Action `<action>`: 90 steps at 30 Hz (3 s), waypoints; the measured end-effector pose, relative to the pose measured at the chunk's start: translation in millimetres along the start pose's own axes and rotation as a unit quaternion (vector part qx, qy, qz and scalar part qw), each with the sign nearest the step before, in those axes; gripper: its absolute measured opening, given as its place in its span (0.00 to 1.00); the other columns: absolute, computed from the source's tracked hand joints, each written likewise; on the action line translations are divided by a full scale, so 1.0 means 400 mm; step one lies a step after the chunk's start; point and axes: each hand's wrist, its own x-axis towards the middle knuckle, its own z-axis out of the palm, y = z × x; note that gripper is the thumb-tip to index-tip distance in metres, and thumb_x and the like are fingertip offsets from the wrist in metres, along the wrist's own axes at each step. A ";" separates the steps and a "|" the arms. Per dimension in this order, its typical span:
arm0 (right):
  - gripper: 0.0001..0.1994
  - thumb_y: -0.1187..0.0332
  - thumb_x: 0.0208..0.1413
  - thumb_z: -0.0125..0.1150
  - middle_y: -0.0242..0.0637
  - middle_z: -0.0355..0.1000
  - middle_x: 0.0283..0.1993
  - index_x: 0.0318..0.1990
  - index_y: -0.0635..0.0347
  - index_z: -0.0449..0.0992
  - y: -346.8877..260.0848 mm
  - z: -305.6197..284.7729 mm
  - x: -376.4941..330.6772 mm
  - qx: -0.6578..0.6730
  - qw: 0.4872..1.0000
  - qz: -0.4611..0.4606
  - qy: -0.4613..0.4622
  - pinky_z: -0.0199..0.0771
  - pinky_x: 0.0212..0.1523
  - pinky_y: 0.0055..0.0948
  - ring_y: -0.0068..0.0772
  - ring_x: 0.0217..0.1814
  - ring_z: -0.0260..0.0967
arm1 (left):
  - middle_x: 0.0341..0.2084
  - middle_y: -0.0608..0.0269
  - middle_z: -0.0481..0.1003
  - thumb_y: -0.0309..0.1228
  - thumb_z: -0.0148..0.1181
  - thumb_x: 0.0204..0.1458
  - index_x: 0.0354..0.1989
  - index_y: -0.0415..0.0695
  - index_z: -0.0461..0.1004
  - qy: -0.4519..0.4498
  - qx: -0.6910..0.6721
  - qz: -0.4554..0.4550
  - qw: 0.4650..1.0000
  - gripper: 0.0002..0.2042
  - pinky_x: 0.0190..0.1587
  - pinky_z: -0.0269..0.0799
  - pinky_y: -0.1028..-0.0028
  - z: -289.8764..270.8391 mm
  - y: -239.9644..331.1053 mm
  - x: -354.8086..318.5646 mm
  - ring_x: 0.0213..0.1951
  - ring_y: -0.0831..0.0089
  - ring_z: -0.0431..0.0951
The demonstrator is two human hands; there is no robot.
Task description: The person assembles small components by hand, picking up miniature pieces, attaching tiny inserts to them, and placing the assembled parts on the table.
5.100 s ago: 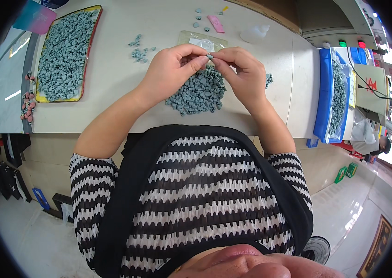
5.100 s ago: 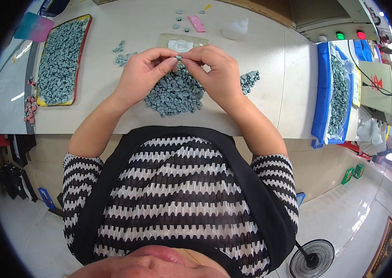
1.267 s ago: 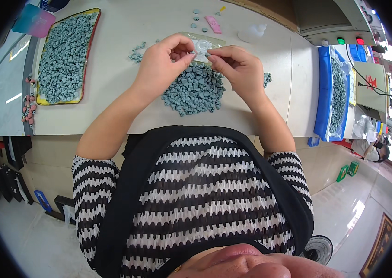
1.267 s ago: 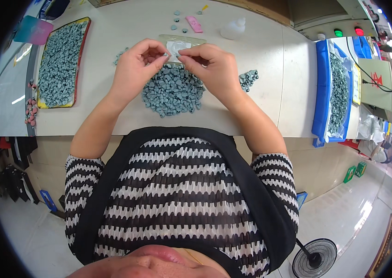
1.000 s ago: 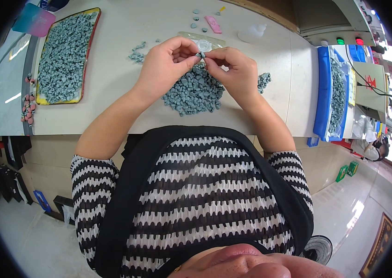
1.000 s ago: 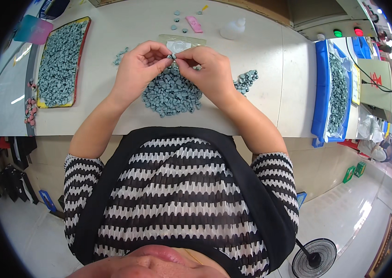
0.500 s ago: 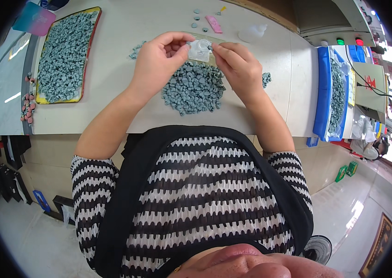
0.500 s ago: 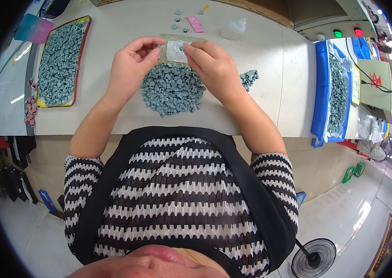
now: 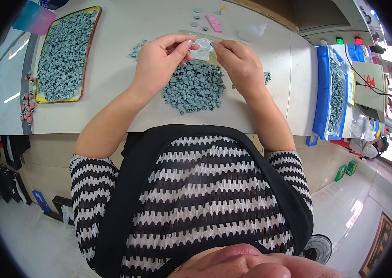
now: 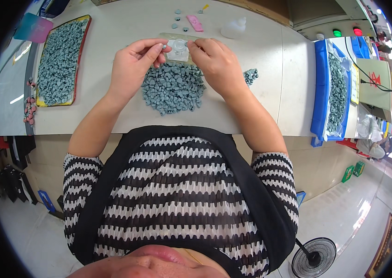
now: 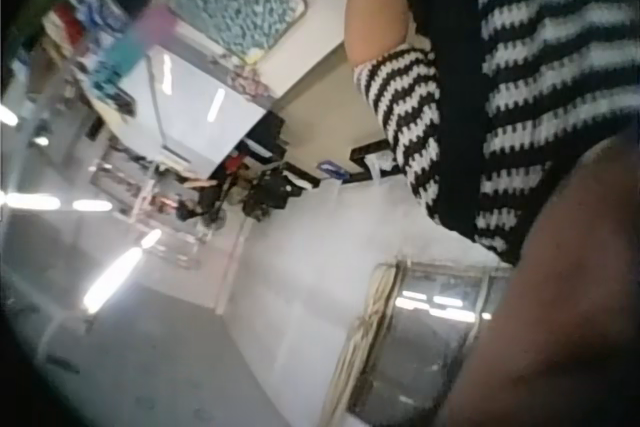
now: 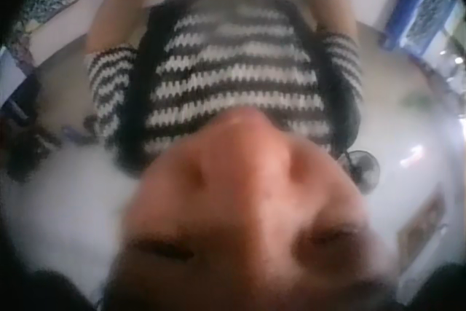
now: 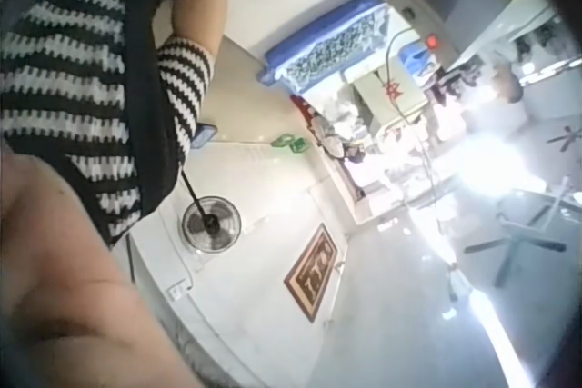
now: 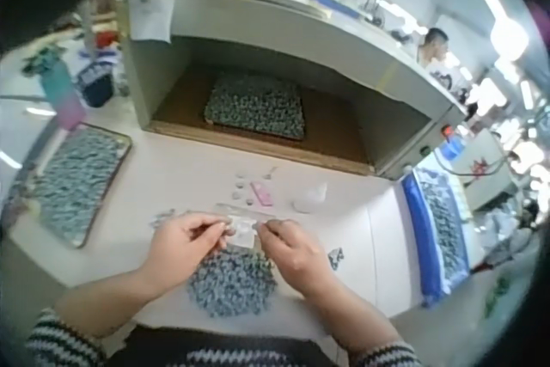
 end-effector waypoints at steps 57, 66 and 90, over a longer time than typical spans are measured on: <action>0.08 0.69 0.60 0.57 0.33 0.72 0.28 0.37 0.67 0.74 -0.036 -0.023 0.019 0.544 0.718 0.425 -0.086 0.66 0.31 0.20 0.20 0.27 0.65 | 0.32 0.62 0.79 0.28 0.57 0.59 0.43 0.36 0.74 -0.018 0.095 0.005 0.995 0.09 0.39 0.72 0.80 0.016 0.003 -0.011 0.36 0.80 0.77; 0.08 0.70 0.56 0.63 0.31 0.75 0.32 0.38 0.68 0.76 -0.049 -0.020 0.016 0.471 0.767 0.427 -0.090 0.70 0.33 0.17 0.15 0.32 0.69 | 0.31 0.65 0.78 0.28 0.59 0.57 0.41 0.37 0.76 -0.022 0.129 0.010 0.991 0.08 0.39 0.71 0.80 0.021 0.010 -0.016 0.36 0.80 0.76; 0.05 0.79 0.44 0.65 0.36 0.72 0.27 0.29 0.66 0.76 -0.064 0.011 0.001 0.315 0.915 0.250 0.010 0.71 0.29 0.23 0.24 0.26 0.70 | 0.27 0.60 0.77 0.24 0.63 0.50 0.35 0.39 0.77 0.035 0.314 0.265 0.911 0.05 0.29 0.70 0.73 0.032 -0.025 -0.014 0.27 0.69 0.75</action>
